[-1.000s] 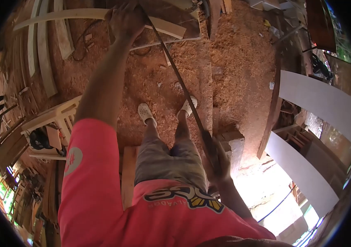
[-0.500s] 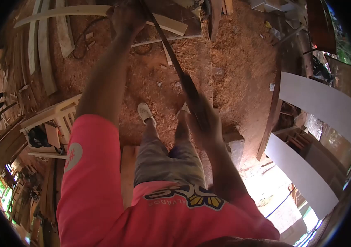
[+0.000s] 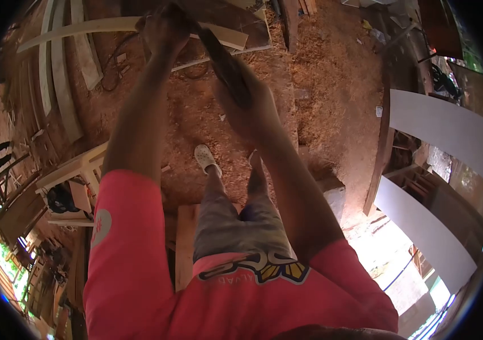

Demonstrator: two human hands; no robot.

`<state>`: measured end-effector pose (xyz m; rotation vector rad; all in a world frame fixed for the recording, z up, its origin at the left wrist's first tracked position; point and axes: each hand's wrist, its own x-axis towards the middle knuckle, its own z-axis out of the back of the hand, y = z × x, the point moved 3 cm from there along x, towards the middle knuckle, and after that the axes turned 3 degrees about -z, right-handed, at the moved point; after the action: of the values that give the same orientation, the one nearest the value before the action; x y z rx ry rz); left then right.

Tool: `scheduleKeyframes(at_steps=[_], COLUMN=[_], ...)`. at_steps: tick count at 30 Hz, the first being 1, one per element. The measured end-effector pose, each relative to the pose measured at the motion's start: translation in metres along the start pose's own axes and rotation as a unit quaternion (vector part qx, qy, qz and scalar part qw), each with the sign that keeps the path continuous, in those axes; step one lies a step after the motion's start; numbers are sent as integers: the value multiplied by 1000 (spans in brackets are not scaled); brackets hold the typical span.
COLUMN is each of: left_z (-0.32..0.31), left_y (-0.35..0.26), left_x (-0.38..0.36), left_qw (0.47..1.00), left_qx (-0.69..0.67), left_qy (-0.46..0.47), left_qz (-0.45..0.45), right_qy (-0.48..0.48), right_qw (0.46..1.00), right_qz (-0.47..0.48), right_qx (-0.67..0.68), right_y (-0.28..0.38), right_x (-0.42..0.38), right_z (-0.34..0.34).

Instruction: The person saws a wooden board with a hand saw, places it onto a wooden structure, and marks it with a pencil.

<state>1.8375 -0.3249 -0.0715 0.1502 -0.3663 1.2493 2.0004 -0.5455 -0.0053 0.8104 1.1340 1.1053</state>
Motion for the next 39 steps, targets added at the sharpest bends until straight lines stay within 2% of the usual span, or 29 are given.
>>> scheduleKeyframes(at_steps=[2,3,4,5,6,7,9,10,11,12,13,14,16,19,21,22,23,24,25,27,29,30,33,34,36,39], left_z=[6,7,5,-3,-14,-22,-26,-25,-22,-14,-12,-13,-16,-16,-5,-3,-10,-23,-32,-28,-22,-21,-13,-9,-19,1], left_y=[-4,-5,-4,-1,5,10,10,9,10,8,5,4,10,7,-2,-2,3,11,16,11,10,9,0,3,9,-3], left_x=[3,4,3,2,1,0,-3,-1,1,1,0,1,-1,1,3,2,2,1,0,-1,4,7,0,-2,0,3], left_qw=[1000,1000,1000,999,996,992,993,993,997,999,998,997,988,999,999,999,997,994,989,990,993,995,1000,1000,999,1000], left_qx=[11,0,-10,8,26,46,46,45,15,-16,-47,-45,-35,-15,23,43,43,43,43,29,14,5,-20,-21,-19,2], left_qy=[-4,-5,-4,-14,-24,-35,-54,-65,-37,-10,19,-20,-94,-37,-28,-18,-33,-47,-62,-83,-81,-68,-18,0,-19,-11], left_qz=[-7,-7,-7,-43,-78,-114,-91,-85,-65,-43,-22,-58,-121,-22,-17,-16,-54,-92,-129,-107,-88,-71,-16,8,-22,-19], right_qy=[4,1,-4,-3,1,-5,-18,-1,13,-15,-2,-2,-21,25,-10,2,8,-1,8,13,-3,63,15,28,48,18], right_qw=[999,997,996,976,956,949,949,950,950,983,995,993,999,996,998,996,988,945,967,976,953,956,999,998,992,987], right_qz=[-47,-78,-48,22,43,45,27,50,76,31,-41,-114,-13,-85,-55,-20,18,81,47,47,118,-38,-25,-53,-115,-35], right_qx=[-18,-7,-79,-219,-290,-313,-315,-308,-304,-179,-95,-11,38,26,-11,-82,-151,-317,-249,-213,-279,-284,-22,-1,-1,-155], right_y=[-2,-3,-8,-10,-13,-16,-15,-10,-7,-9,-6,-1,13,24,-3,0,3,3,-4,-9,-3,-1,16,20,26,2], right_x=[-48,-96,-138,-174,-203,-225,-235,-203,-150,-114,-75,-36,12,-15,-93,-132,-170,-206,-239,-241,-165,-123,-7,-1,-6,-89], right_z=[13,25,36,42,46,50,51,44,35,25,17,9,0,9,19,28,38,44,55,58,42,31,3,3,5,18])
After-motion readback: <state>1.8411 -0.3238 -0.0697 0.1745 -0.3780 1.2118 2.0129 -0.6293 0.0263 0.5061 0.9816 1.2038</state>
